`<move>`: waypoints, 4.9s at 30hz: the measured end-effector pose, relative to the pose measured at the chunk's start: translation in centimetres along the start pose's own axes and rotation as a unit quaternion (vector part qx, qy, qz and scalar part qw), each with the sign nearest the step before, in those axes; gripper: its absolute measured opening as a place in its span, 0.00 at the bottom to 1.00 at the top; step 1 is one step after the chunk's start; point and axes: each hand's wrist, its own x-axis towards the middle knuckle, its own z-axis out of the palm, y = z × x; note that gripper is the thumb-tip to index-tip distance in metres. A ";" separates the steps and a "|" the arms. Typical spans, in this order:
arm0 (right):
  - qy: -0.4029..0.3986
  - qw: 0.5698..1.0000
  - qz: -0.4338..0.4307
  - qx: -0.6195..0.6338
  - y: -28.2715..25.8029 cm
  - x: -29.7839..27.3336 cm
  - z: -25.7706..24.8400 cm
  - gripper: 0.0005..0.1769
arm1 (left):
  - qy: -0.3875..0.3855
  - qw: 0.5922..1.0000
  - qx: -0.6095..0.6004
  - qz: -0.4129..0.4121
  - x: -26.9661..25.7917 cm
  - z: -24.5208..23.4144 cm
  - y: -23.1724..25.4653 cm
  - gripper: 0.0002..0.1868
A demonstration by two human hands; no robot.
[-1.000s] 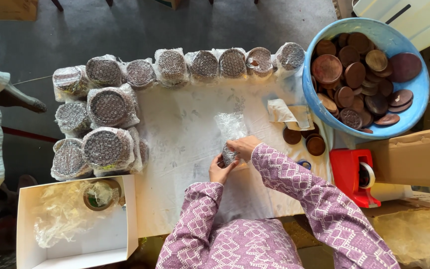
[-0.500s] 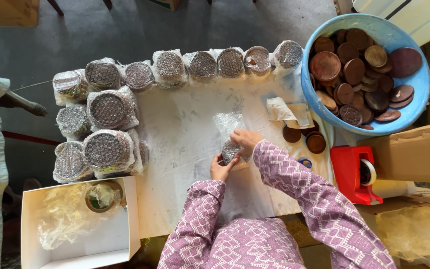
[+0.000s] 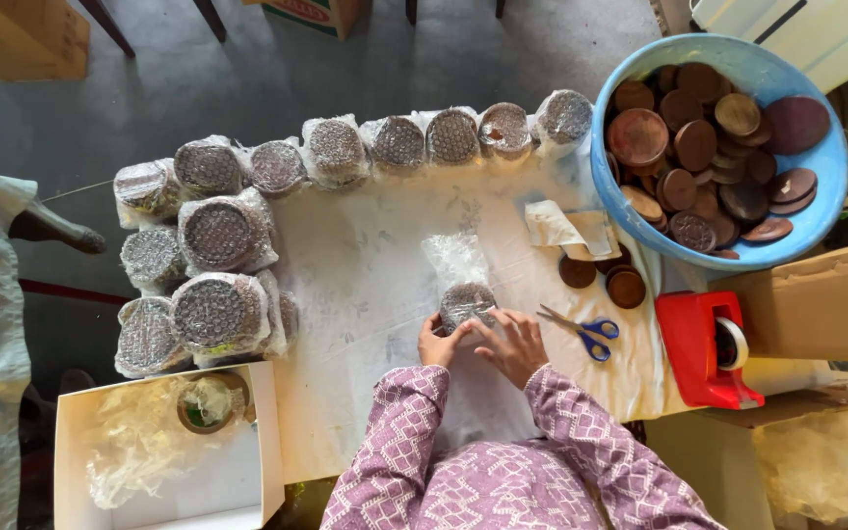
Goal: Cleaning and wrapping circular objects in protective packaging such as bubble wrap and plastic bags.
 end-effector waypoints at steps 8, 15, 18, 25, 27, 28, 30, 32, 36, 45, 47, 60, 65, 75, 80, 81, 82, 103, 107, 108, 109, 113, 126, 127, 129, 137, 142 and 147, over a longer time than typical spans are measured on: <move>-0.111 0.986 0.106 -0.064 -0.8 0.6 0.9 0.35 | -0.003 1.000 0.017 0.003 -0.1 -0.2 0.0 0.43; -0.105 0.976 0.168 -0.093 -1.1 1.6 2.1 0.33 | -0.004 0.999 0.036 0.004 -0.1 -0.3 0.5 0.43; -0.120 0.964 0.220 -0.089 -1.2 3.2 2.1 0.33 | -0.009 1.000 0.017 0.011 0.4 -0.2 0.0 0.43; -0.089 0.969 0.220 0.063 -0.3 0.9 2.5 0.40 | -0.010 1.000 0.002 0.005 0.3 -0.3 0.2 0.42; -0.078 0.981 0.179 0.009 -1.0 0.0 2.0 0.41 | -0.004 0.999 0.042 0.015 0.6 -0.3 0.0 0.43; -0.076 0.981 0.179 0.008 -1.1 -0.2 2.0 0.41 | -0.004 0.999 0.041 0.017 0.6 -0.3 -0.2 0.43; -0.093 0.989 0.108 -0.039 -1.2 -0.4 2.0 0.44 | -0.002 1.000 0.024 0.016 0.9 -0.1 -0.4 0.43; -0.092 0.988 0.116 -0.049 -1.0 0.4 1.8 0.43 | -0.002 1.000 0.022 0.015 0.8 -0.2 -0.2 0.44; -0.105 0.980 0.155 -0.063 -0.4 1.3 2.4 0.40 | 0.000 1.000 0.030 0.009 0.7 -0.2 0.4 0.44; -0.105 0.957 0.267 0.034 -2.2 1.0 3.7 0.40 | -0.001 0.999 0.047 0.010 0.3 -0.2 0.9 0.43; -0.073 0.966 0.247 0.032 -2.6 0.7 3.7 0.41 | 0.002 0.998 0.055 0.017 0.7 -0.3 0.4 0.43; -0.129 0.962 0.240 -0.032 0.0 2.3 4.4 0.44 | 0.006 0.997 0.082 0.009 0.3 -0.4 1.3 0.43; -0.090 0.960 0.256 0.068 -0.2 2.1 3.2 0.43 | 0.000 0.998 0.068 0.013 0.8 -0.4 0.6 0.44; -0.123 0.979 0.154 -0.040 0.3 1.9 2.8 0.41 | 0.000 0.998 0.059 0.006 0.5 -0.3 0.9 0.43; -0.135 0.974 0.176 -0.041 0.1 3.0 2.7 0.41 | -0.004 0.998 0.054 0.021 1.0 -0.4 0.2 0.42; -0.151 0.969 0.194 -0.028 0.2 3.1 2.9 0.42 | -0.001 0.998 0.063 0.024 1.0 -0.4 0.2 0.42; -0.151 0.969 0.195 -0.028 0.2 2.8 3.4 0.42 | -0.001 0.998 0.064 0.025 1.0 -0.4 0.2 0.42; 0.003 0.864 0.407 0.297 1.3 2.3 5.7 0.48 | 0.003 0.995 0.096 0.025 1.3 -0.6 -0.1 0.45; 0.037 0.833 0.407 0.373 2.6 0.8 8.6 0.43 | -0.002 0.994 0.105 0.022 2.4 -0.5 -0.4 0.45; 0.043 0.798 0.436 0.413 2.5 0.6 8.8 0.43 | -0.004 0.992 0.118 0.033 2.8 -0.6 -0.6 0.44; 0.043 0.799 0.436 0.413 2.2 0.2 8.9 0.43 | -0.004 0.992 0.118 0.033 3.7 -1.0 -0.4 0.44; 0.020 0.780 0.501 0.374 0.4 -2.2 9.9 0.49 | -0.142 0.954 0.258 0.055 7.3 -2.2 1.8 0.42; -0.190 0.738 0.423 0.491 1.5 -5.4 5.7 0.43 | -0.095 0.919 0.268 0.272 0.8 -4.8 8.8 0.31; -0.191 0.736 0.425 0.490 2.0 -4.1 3.9 0.43 | -0.097 0.920 0.268 0.269 -0.4 -6.0 7.5 0.31; -0.147 0.848 0.404 0.311 3.3 -1.2 0.4 0.17 | 0.036 0.977 0.160 0.138 -2.6 -8.6 5.0 0.21; -0.056 0.988 0.090 0.115 1.8 9.1 2.5 0.13 | -0.120 0.991 -0.001 -0.051 -2.8 -7.4 -4.1 0.20; -0.152 0.987 0.030 0.044 3.5 10.5 5.3 0.14 | -0.125 0.989 -0.047 -0.061 3.0 -6.3 -7.4 0.22; -0.197 0.905 0.349 0.141 3.1 8.5 4.4 0.15 | -0.047 0.995 0.077 0.039 5.8 -5.9 1.9 0.19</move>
